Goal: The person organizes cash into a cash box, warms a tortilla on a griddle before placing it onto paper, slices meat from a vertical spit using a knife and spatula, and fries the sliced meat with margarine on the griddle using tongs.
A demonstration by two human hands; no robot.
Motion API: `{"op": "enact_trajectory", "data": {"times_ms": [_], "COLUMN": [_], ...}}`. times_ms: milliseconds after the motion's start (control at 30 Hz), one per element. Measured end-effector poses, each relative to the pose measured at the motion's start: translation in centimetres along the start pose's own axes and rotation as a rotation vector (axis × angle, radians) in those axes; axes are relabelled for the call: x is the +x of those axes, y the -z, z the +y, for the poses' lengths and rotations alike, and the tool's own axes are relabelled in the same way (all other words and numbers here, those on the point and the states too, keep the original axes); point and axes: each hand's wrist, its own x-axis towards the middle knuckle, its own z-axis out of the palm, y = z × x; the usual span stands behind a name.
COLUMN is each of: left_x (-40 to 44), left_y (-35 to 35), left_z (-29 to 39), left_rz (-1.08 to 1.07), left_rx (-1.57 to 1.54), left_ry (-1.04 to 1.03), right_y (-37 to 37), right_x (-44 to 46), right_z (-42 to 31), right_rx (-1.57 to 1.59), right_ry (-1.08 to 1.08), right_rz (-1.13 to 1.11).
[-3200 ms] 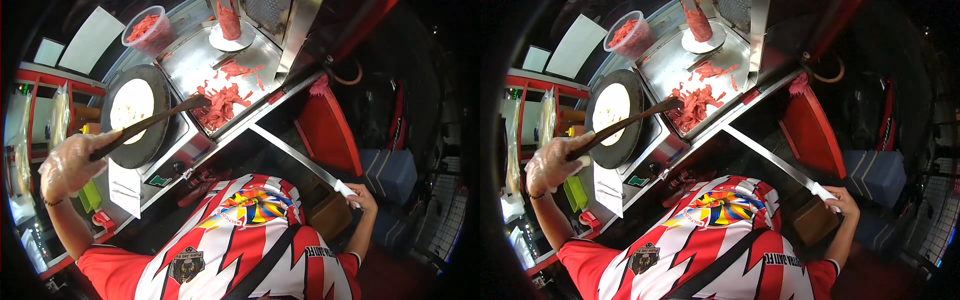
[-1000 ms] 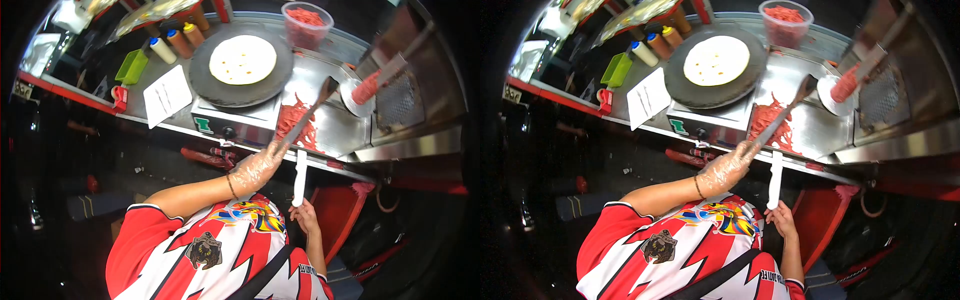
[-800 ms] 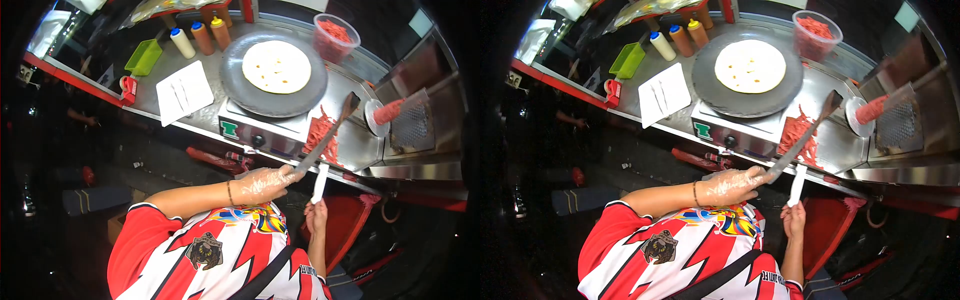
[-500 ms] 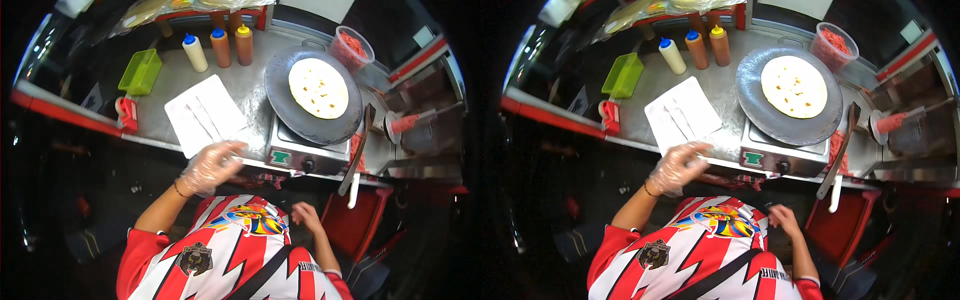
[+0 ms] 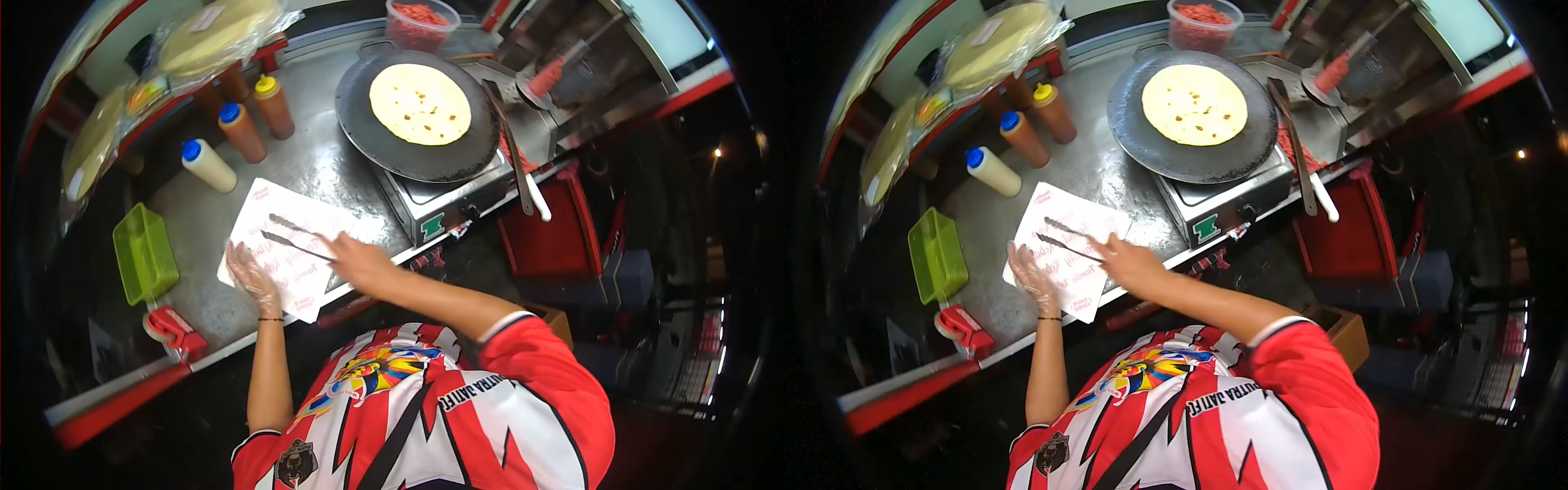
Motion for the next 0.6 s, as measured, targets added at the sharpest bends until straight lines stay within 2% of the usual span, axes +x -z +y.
{"op": "enact_trajectory", "data": {"times_ms": [33,67,100,133,200,267,300,367,467,500,567,600], "left_x": [-0.1,-0.8,-0.9,-0.9,-0.9,-0.7,-0.6,-0.6,-0.8,-0.9,-0.4,-0.1], "left_y": [-0.2,-1.0,-1.1,-1.1,-1.2,-1.1,-1.0,-1.0,-1.1,-1.1,-0.5,-0.1], "left_z": [-1.2,0.3,0.4,0.4,0.9,1.8,1.8,1.5,2.6,2.6,2.3,2.1], "left_rz": [-0.071,-0.097,-0.120,-0.137,-0.165,-0.185,-0.184,-0.183,-0.196,-0.214,-0.229,-0.254], "left_rx": [0.032,-0.056,0.058,0.173,0.365,0.519,0.539,0.576,0.564,0.523,0.453,0.273], "left_ry": [-0.061,-0.017,-0.063,-0.111,-0.185,-0.246,-0.251,-0.258,-0.247,-0.239,-0.214,-0.137], "right_y": [3.8,7.2,11.6,14.7,20.9,24.4,25.2,24.9,22.4,22.1,23.4,24.9], "right_x": [-2.1,-4.0,-5.8,-7.0,-10.0,-12.4,-13.0,-12.2,-6.1,-4.4,-2.8,-3.3], "right_z": [0.8,2.0,2.5,4.8,6.8,9.9,11.0,14.2,16.0,15.0,9.8,6.6], "right_rx": [0.101,0.014,-0.147,-0.266,-0.536,-0.777,-0.893,-0.886,-0.916,-0.922,-0.864,-0.739], "right_ry": [-0.068,0.056,-0.018,0.081,-0.077,-0.021,-0.047,0.038,0.150,0.141,0.139,0.110], "right_rz": [0.082,0.381,0.445,0.649,0.653,0.614,0.526,0.521,0.621,0.532,0.545,0.569]}}
